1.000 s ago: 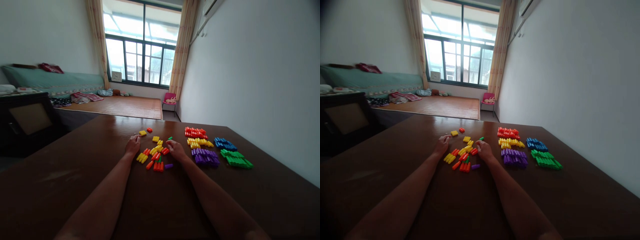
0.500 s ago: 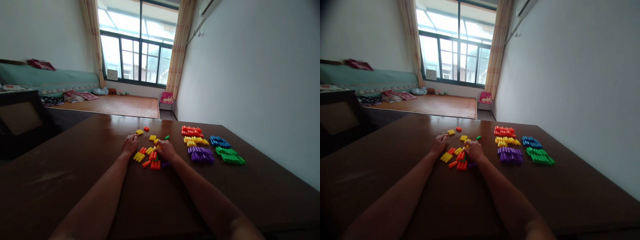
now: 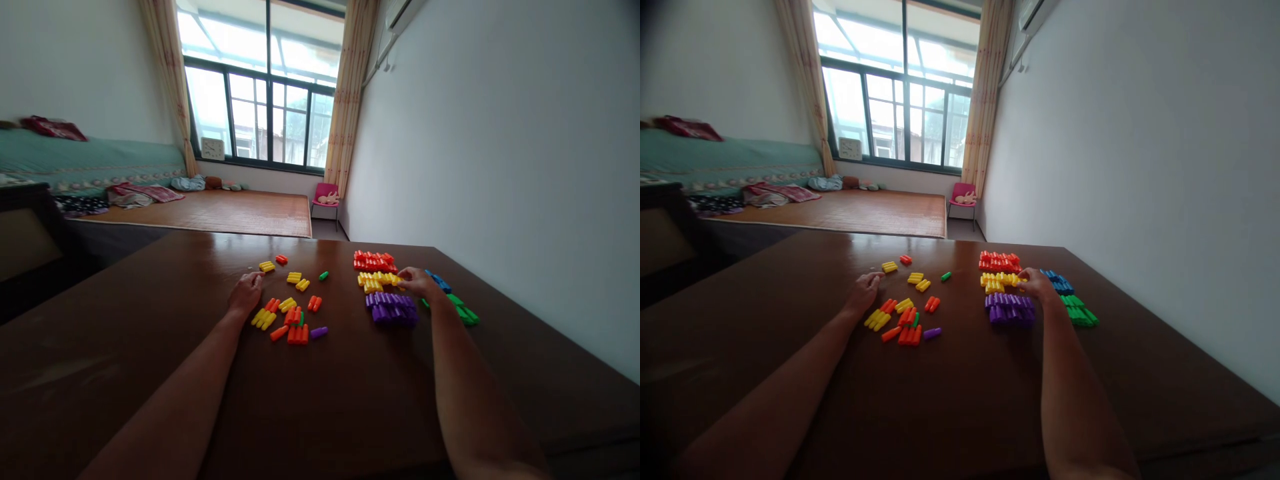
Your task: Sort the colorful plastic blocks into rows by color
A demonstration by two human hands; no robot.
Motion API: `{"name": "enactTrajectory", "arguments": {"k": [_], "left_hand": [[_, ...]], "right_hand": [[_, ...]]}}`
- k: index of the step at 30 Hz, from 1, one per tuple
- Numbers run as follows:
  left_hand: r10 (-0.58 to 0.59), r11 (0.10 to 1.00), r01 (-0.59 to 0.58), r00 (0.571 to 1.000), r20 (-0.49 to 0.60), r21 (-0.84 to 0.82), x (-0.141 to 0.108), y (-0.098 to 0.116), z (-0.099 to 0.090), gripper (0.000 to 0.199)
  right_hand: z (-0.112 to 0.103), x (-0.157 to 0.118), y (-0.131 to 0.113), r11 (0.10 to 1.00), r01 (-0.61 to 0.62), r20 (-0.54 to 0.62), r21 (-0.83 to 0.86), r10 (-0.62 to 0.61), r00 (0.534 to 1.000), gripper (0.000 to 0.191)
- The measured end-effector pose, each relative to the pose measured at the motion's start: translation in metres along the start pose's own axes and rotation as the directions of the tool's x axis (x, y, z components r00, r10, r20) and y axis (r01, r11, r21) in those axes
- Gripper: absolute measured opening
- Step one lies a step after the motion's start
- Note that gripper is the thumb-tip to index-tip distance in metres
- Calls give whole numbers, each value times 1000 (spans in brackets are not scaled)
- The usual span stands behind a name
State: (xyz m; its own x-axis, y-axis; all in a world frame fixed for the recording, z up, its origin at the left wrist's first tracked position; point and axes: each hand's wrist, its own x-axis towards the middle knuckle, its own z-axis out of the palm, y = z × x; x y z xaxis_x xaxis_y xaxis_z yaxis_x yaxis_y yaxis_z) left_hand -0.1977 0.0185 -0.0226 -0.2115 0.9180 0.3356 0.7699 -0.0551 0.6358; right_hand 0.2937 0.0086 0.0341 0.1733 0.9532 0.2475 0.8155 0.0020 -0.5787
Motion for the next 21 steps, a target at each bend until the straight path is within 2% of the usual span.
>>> {"name": "enactTrajectory", "arguments": {"k": [3,9,14,17,21], "left_hand": [[2,1000,-2,1000,-8,-2,0,-1,0,38],[1,1000,-1,1000,-13,0,-1,-1,1,37],[12,1000,-12,1000,-8,-4,-1,0,-1,39],[7,1000,-7,1000,7,-4,-1,1,-2,39],[4,1000,-4,1000,1,-18,-2,1,-2,38]], "right_hand": [[7,-1,8,997,-4,46,-78,8,999,17],[23,0,0,987,1,111,-161,17,994,22],[15,-5,-1,990,-4,58,-138,12,998,20],[9,-13,-7,967,-69,14,-244,75,997,13],[9,-21,-16,923,-124,55,-364,154,987,14]]}}
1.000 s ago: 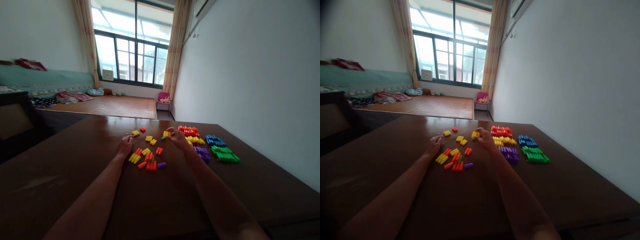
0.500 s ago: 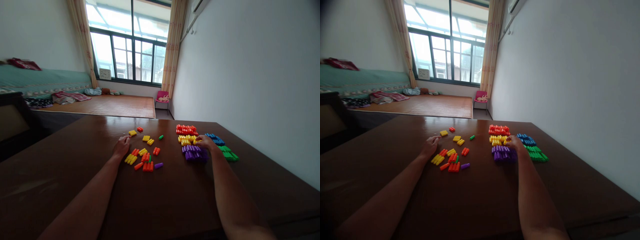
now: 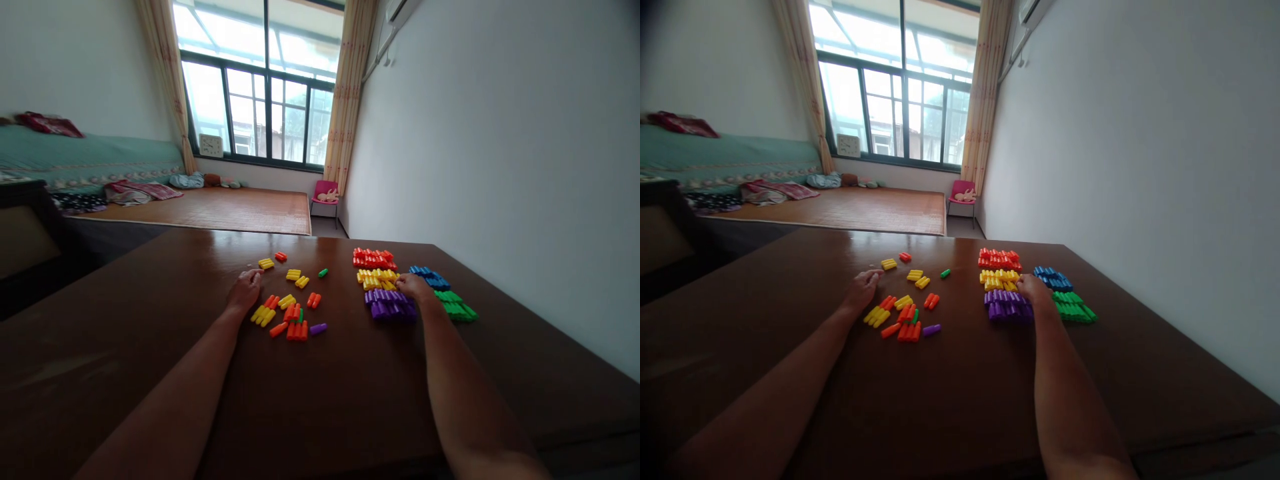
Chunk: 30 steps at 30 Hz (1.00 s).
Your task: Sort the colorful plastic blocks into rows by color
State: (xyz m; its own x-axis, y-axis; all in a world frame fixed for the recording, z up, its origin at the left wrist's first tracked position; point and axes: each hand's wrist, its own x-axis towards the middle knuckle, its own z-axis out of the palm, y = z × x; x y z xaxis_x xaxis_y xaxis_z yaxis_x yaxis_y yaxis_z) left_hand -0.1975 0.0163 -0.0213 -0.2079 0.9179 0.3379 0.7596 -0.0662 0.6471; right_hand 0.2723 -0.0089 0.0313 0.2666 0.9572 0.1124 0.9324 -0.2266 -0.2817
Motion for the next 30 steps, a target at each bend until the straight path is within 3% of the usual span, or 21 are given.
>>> {"name": "enactTrajectory", "arguments": {"k": [3,5,8,11,13,15,16,19,22,25,28,30], "left_hand": [[8,1000,-8,1000,-12,-7,-1,0,1,37],[3,1000,-3,1000,-11,-13,-3,1,1,36],[-20,1000,21,1000,2,-22,-5,3,1,35],[-33,999,33,999,5,-32,-7,6,0,35],[-24,999,24,1000,3,-38,-7,6,-1,35],[-12,999,12,1000,0,-35,-8,6,0,35],[-9,999,9,1000,-1,-33,-8,5,0,35],[-11,999,11,1000,-8,-33,-7,3,2,34],[-15,999,15,1000,-17,-34,-6,1,4,34],[-22,1000,21,1000,-13,-20,-6,1,5,35],[-22,1000,22,1000,7,-6,-7,4,2,35],[-17,1000,17,1000,15,-5,-7,4,1,35]], "right_hand": [[-2,-2,-5,999,11,-10,-36,-11,1000,19],[-4,-4,-16,998,51,-106,-34,-55,993,23],[0,-18,-57,957,279,-268,82,-249,931,26],[20,-50,-122,743,616,-265,262,-558,786,28],[39,-73,-164,565,774,-199,286,-755,624,32],[58,-89,-195,470,842,-140,267,-845,516,36],[65,-93,-206,461,848,-114,259,-858,501,37],[81,-91,-220,518,816,-13,258,-842,539,36],[88,-83,-219,578,774,57,260,-809,585,29],[89,-83,-217,607,731,25,311,-774,633,23],[82,-88,-215,573,710,-53,410,-762,645,22],[72,-83,-207,555,681,-127,477,-723,679,21]]}}
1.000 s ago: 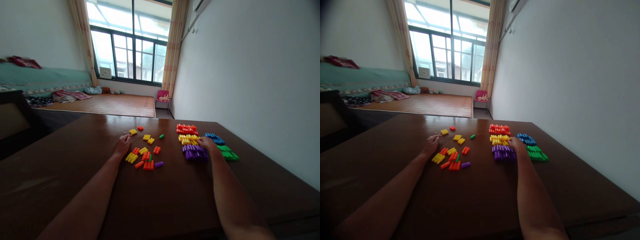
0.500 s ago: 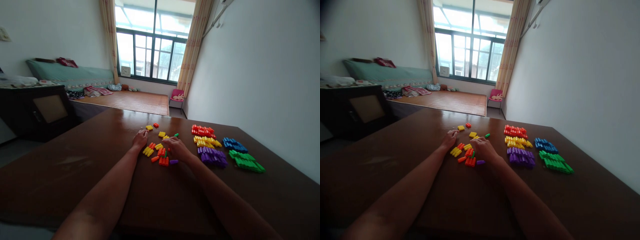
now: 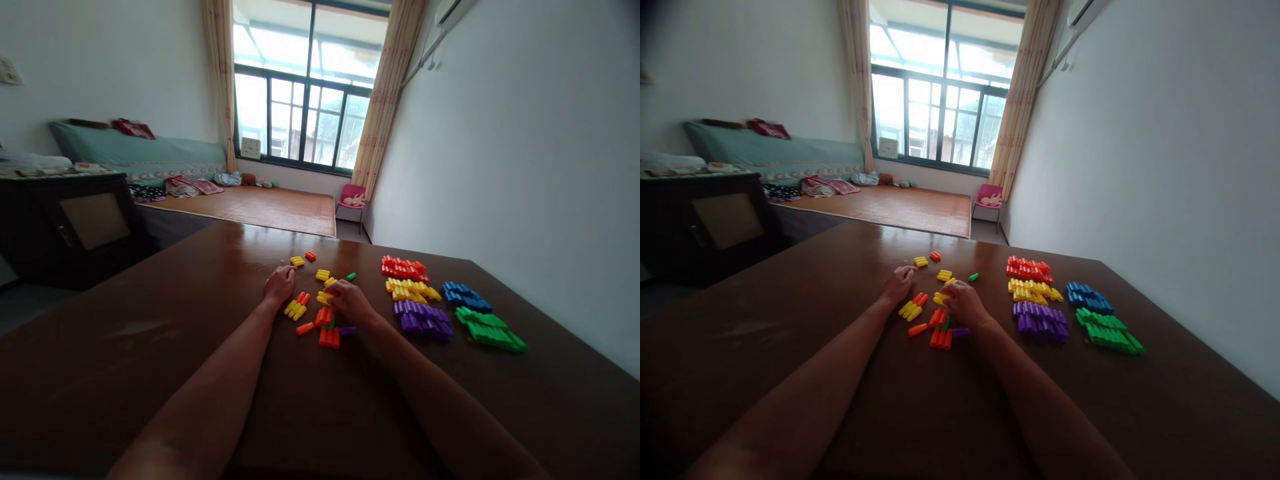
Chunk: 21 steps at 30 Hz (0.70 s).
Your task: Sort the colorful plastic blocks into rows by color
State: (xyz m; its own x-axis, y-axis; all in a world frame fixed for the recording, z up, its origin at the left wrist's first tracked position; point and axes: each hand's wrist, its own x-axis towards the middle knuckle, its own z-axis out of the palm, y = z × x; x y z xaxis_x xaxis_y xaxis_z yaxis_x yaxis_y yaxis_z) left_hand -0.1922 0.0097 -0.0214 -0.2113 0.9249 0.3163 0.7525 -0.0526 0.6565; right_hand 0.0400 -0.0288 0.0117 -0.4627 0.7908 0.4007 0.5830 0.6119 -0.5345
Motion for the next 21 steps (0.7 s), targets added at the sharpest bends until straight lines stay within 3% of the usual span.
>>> {"name": "enactTrajectory", "arguments": {"k": [2,4,6,8,9,11,14,21], "left_hand": [[12,1000,-12,1000,-1,-5,1,-1,0,36],[16,1000,-16,1000,-8,-3,3,-3,0,36],[21,1000,-21,1000,-5,-1,6,-5,2,37],[21,1000,-21,1000,5,3,7,-7,3,37],[23,1000,-23,1000,9,4,8,-8,3,37],[28,1000,-28,1000,12,10,8,-7,2,38],[26,999,-27,1000,12,22,7,-5,0,38],[28,999,-28,1000,-1,26,6,-5,-1,38]], "right_hand": [[-25,-2,16,996,-48,-118,80,57,991,22],[-62,-9,45,980,-128,-251,151,164,954,28],[-104,-24,84,954,-249,-382,168,296,876,32],[-143,-46,124,902,-421,-501,92,407,764,30],[-158,-57,141,861,-506,-531,54,454,715,28],[-178,-77,167,773,-634,-520,-9,538,663,24],[-182,-89,180,702,-706,-443,-92,606,661,20],[-158,-76,161,653,-702,-383,-285,593,708,20]]}}
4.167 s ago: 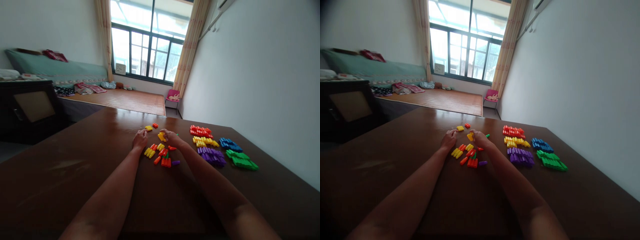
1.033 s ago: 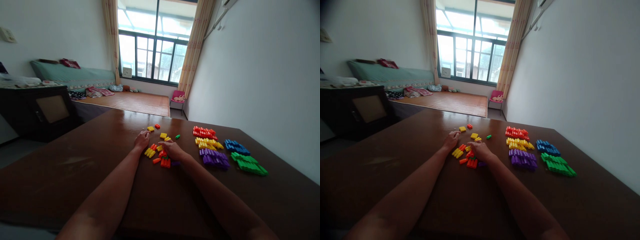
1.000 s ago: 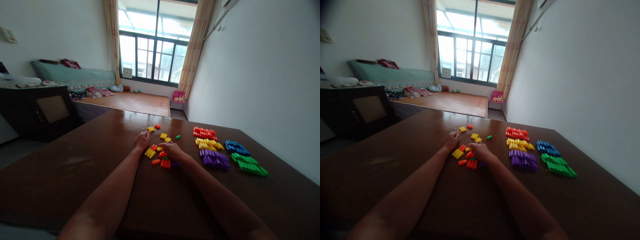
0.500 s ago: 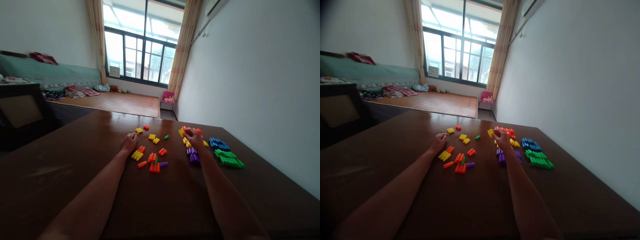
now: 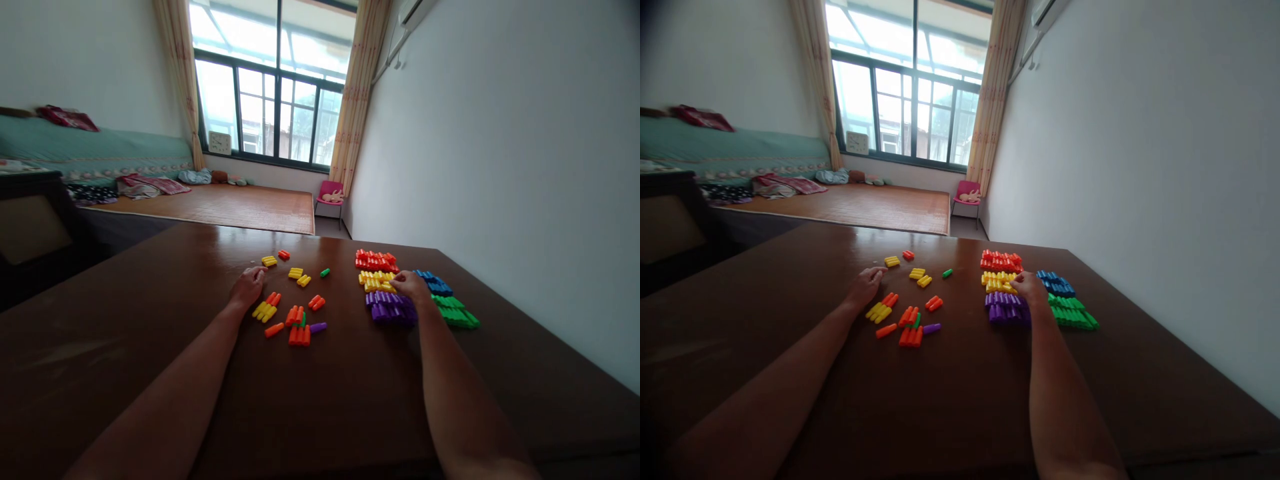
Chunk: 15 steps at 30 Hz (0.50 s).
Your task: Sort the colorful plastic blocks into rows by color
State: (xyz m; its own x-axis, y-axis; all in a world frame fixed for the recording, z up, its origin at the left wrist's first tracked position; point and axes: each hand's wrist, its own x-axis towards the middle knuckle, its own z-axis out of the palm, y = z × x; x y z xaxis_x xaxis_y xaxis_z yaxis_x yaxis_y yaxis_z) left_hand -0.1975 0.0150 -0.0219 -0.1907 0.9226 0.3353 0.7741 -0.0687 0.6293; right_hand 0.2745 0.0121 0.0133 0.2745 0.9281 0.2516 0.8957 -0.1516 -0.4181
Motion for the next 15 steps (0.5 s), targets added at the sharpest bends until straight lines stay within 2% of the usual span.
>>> {"name": "enactTrajectory", "arguments": {"k": [5,11,13,15], "left_hand": [[18,1000,-18,1000,1,-11,1,-2,1,39],[13,1000,-13,1000,-6,-6,2,-4,4,37],[4,1000,-4,1000,-6,-2,1,-4,4,36],[3,1000,-3,1000,-6,-6,0,-2,3,36]], "right_hand": [[2,-10,-15,992,-22,-95,-126,10,995,24],[-6,-19,-23,979,-38,-67,-199,25,997,35],[-11,-20,-29,984,-9,-124,-177,-13,992,39],[-15,-21,-43,990,79,-205,-114,-101,974,39]]}}
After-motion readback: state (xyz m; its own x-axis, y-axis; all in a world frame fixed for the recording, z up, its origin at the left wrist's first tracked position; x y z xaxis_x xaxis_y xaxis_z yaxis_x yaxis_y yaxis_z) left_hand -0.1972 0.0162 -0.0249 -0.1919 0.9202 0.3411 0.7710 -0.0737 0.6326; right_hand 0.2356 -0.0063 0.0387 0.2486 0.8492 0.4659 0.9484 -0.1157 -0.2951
